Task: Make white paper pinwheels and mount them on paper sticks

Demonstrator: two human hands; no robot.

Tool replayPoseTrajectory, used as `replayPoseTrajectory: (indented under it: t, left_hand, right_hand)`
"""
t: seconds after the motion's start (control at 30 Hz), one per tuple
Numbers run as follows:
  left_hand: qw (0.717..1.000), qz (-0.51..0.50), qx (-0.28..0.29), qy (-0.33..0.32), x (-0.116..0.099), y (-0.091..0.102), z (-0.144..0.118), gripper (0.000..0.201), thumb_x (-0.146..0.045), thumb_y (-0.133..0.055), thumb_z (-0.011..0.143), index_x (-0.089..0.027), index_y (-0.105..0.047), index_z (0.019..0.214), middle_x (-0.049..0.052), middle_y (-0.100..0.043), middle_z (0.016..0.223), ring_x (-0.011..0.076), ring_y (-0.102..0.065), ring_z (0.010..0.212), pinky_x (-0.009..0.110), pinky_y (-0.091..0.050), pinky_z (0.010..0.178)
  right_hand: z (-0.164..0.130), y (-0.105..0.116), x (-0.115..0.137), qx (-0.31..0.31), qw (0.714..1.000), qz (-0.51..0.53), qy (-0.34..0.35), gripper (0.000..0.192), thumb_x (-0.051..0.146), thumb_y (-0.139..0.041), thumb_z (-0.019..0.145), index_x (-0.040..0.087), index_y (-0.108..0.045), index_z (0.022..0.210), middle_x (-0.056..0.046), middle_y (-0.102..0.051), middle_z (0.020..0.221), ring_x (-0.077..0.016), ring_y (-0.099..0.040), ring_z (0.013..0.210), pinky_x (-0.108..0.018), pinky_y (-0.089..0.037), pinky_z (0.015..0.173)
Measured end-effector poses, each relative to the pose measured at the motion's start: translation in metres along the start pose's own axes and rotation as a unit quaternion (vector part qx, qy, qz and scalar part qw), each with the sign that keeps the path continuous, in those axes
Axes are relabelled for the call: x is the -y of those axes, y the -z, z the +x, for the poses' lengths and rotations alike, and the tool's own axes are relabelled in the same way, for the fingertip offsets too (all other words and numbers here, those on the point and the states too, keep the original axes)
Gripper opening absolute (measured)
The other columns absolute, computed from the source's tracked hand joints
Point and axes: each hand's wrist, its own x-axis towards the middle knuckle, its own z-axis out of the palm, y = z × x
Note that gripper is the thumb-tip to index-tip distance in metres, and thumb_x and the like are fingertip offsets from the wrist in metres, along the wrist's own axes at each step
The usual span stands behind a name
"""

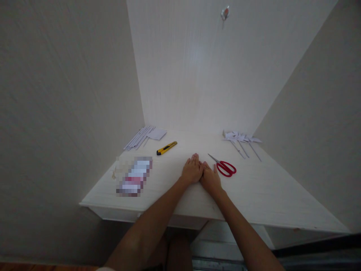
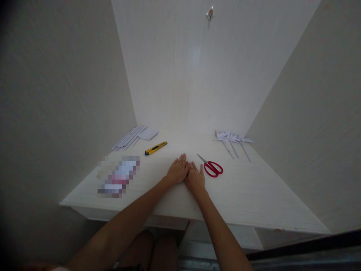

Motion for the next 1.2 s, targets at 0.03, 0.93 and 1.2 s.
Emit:
replayPoseTrajectory:
  t: [0.03,0.93,1.2]
  left_hand:
    - [1.0,0.012,0.002,-0.004,0.0,0.002,-0.003,0.048,-0.032,-0.019,0.09,-0.009,-0.033,0.13,0.017,-0.024,0.141,0.0245,-0.017,0.131,0.043,-0.02,0.104]
    - [0.995,-0.075,0.047,-0.037,0.049,0.032,-0.039,0.047,-0.027,-0.014,0.09,-0.02,-0.025,0.135,0.005,-0.024,0.142,0.0174,-0.018,0.132,0.052,-0.014,0.104]
    - [0.987,-0.086,0.101,-0.093,0.051,0.017,-0.01,0.044,-0.022,-0.022,0.088,-0.021,-0.034,0.131,0.004,-0.035,0.137,0.0137,-0.027,0.128,0.042,-0.015,0.106]
  right_hand:
    - [0.0,0.0,0.0,0.003,1.0,-0.003,-0.001,0.048,0.018,-0.032,0.083,0.02,-0.038,0.13,-0.005,-0.043,0.132,-0.0198,-0.029,0.127,-0.049,-0.004,0.105]
    - [0.0,-0.009,-0.003,-0.069,0.998,0.003,0.015,0.041,0.025,-0.029,0.087,0.02,-0.044,0.125,-0.003,-0.047,0.129,-0.0221,-0.033,0.125,-0.051,-0.01,0.104]
    - [0.001,-0.01,-0.006,-0.057,0.998,0.009,0.015,0.041,0.027,-0.029,0.087,0.023,-0.043,0.126,-0.001,-0.047,0.13,-0.0207,-0.032,0.125,-0.05,-0.013,0.104]
